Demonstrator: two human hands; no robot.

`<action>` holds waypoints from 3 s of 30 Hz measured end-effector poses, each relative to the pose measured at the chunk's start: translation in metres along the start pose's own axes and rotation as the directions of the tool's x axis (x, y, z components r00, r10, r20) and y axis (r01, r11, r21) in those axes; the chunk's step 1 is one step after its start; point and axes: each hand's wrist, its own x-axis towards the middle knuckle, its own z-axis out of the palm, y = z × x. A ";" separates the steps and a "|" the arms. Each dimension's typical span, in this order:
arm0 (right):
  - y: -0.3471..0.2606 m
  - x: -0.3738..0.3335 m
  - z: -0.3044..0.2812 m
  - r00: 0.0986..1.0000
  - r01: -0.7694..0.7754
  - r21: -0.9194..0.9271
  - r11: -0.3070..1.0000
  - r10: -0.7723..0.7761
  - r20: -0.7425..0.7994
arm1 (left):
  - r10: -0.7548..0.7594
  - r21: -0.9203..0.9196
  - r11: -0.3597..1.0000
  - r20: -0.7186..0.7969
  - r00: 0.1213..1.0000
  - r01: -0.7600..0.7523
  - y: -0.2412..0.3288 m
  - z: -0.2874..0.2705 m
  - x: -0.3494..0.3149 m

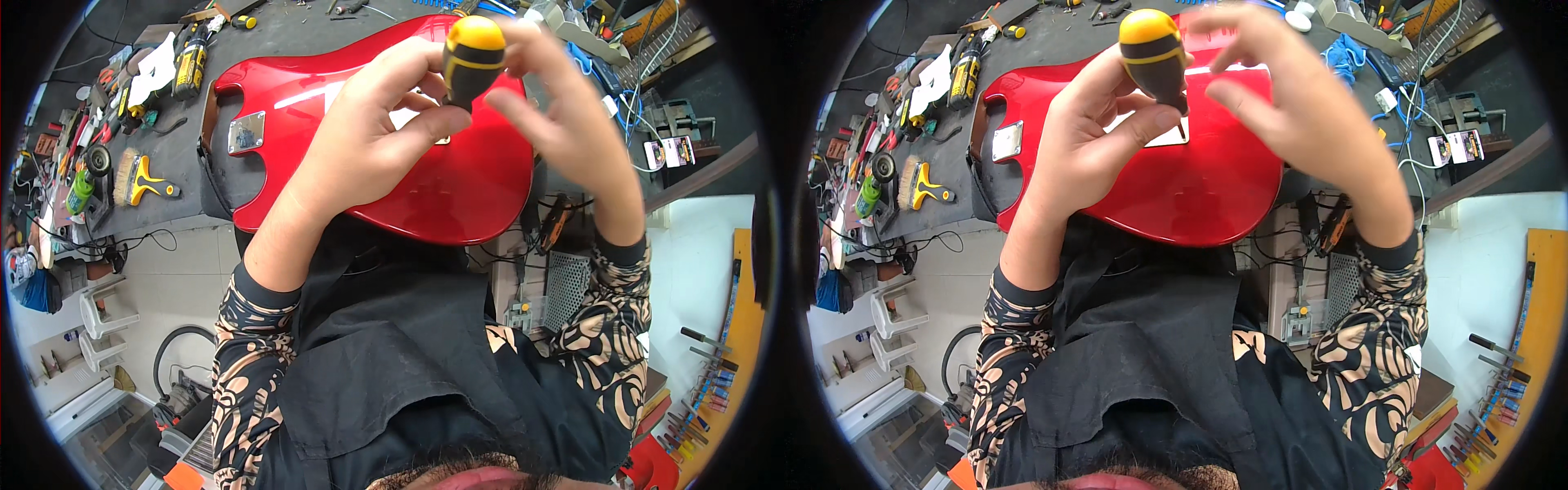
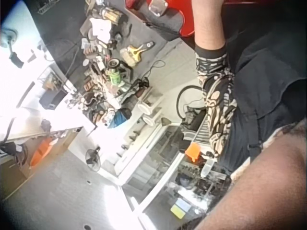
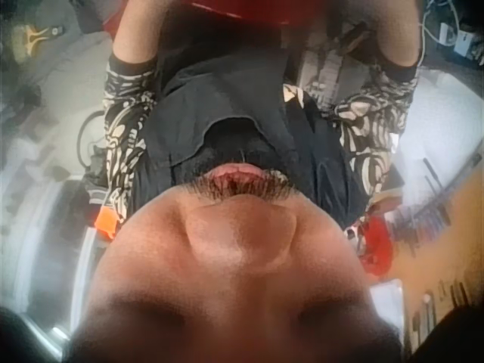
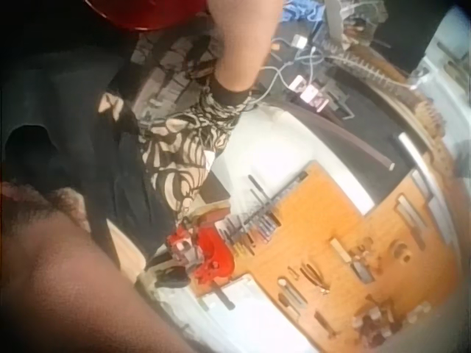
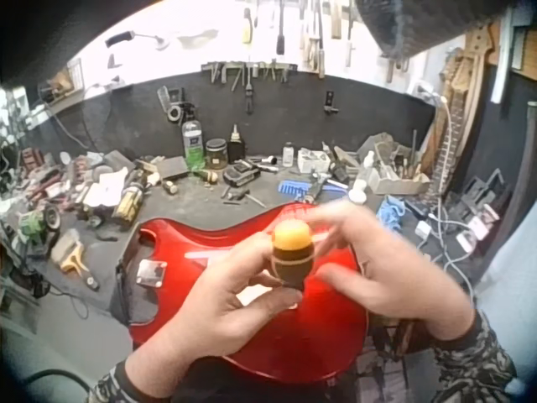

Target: The person sands a small wooden piece, then places a white pickguard onto a red electric guitar body. They secure the pickguard using a screwdriver and screws, then flip the guitar to attach a bridge pickup with a cordless drill. The workspace is cluttered with tools and guitar parts.

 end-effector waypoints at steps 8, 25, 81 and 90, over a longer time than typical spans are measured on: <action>-0.038 0.066 -0.025 0.867 0.488 -0.129 0.863 -0.462 0.186 | -0.067 -0.392 0.915 0.099 0.993 0.100 -0.020 -0.010 -0.002; -0.078 0.082 -0.029 0.860 0.477 -0.519 0.709 -0.256 0.441 | -0.055 -0.381 0.919 0.127 0.990 0.100 -0.031 -0.022 -0.012; -0.069 0.091 -0.025 0.876 0.417 -0.535 0.734 -0.169 0.451 | 0.000 -0.427 0.902 -0.141 0.990 -0.061 -0.030 0.005 -0.008; -0.071 0.087 -0.026 0.877 0.408 -0.502 0.763 -0.173 0.449 | -0.048 -0.393 0.918 0.007 0.999 0.047 -0.040 -0.016 -0.015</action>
